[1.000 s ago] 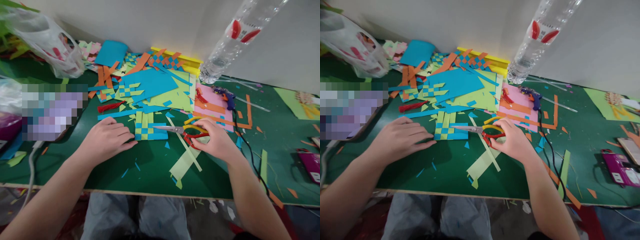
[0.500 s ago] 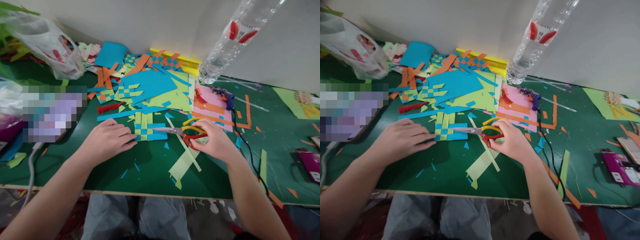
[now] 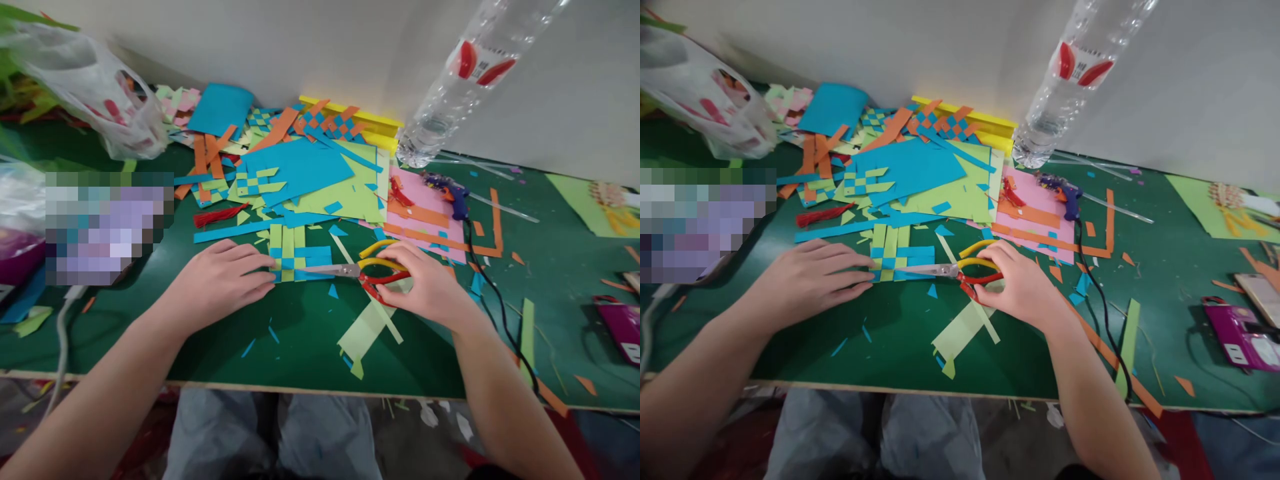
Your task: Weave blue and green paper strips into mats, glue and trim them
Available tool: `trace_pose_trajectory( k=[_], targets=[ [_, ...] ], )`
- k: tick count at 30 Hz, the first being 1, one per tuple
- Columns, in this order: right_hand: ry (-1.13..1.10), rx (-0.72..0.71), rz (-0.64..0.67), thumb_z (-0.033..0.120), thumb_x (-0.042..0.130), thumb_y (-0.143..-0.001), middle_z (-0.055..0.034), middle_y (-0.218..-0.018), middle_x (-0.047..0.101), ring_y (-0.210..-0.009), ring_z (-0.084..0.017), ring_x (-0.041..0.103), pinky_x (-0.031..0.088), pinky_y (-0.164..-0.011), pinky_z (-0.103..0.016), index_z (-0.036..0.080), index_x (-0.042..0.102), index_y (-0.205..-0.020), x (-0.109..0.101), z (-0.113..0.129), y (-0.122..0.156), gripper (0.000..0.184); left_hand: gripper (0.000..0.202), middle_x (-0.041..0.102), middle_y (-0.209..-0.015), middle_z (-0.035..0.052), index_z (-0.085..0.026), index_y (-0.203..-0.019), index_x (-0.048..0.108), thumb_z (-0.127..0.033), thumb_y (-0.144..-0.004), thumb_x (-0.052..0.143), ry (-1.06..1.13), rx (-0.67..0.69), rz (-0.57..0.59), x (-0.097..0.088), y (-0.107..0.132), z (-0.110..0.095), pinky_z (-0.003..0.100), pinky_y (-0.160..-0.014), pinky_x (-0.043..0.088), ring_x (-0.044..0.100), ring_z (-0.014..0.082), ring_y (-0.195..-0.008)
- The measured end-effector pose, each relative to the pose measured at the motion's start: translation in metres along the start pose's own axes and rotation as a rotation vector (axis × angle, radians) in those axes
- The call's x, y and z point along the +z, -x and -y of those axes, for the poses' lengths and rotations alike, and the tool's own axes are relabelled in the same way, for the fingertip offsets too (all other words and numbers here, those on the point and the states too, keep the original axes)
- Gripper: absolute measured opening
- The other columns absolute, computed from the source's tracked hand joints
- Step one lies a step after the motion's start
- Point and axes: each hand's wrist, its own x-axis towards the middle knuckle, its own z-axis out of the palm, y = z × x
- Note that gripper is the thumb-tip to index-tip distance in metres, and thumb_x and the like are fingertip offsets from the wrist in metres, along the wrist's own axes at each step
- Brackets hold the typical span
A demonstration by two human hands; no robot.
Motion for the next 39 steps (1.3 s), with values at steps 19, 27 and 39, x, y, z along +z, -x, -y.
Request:
trace_pose_trajectory(
  k=[19, 27, 39],
  targets=[
    [0.026, -0.009, 0.042, 0.03, 0.065, -0.08, -0.006, -0.123, 0.059, -0.093, -0.021, 0.067, 0.057, -0.074, -0.034, 0.025, 0.057, -0.11, -0.001, -0.005, 0.001, 0.032, 0.009, 0.074, -0.1, -0.0024, -0.023, -0.088, 0.068, -0.021, -0.088, 0.059, 0.077, -0.01, 0.029, 0.001, -0.002, -0.001, 0.036, -0.08, 0.046, 0.065, 0.0189, -0.089],
    [0.045, 0.006, 0.037, 0.026, 0.067, -0.075, -0.0041, -0.118, 0.062, -0.097, -0.023, 0.065, 0.055, -0.082, -0.037, 0.026, 0.06, -0.106, -0.01, -0.011, 0.002, 0.032, 0.008, 0.074, -0.099, -0.0026, -0.022, -0.087, 0.066, -0.021, -0.088, 0.059, 0.072, -0.005, 0.025, 0.001, -0.003, -0.002, 0.036, -0.08, 0.046, 0.065, 0.0184, -0.088],
    [0.085, -0.042, -0.067, 0.03, 0.066, -0.075, -0.0067, -0.119, 0.062, -0.102, -0.025, 0.064, 0.054, -0.084, -0.039, 0.024, 0.057, -0.105, -0.006, -0.003, 0.002, 0.032, 0.007, 0.073, -0.1, -0.003, -0.021, -0.086, 0.066, -0.021, -0.088, 0.059, 0.08, -0.001, 0.024, 0.001, -0.003, -0.002, 0.036, -0.08, 0.046, 0.064, 0.0179, -0.088]
  ],
)
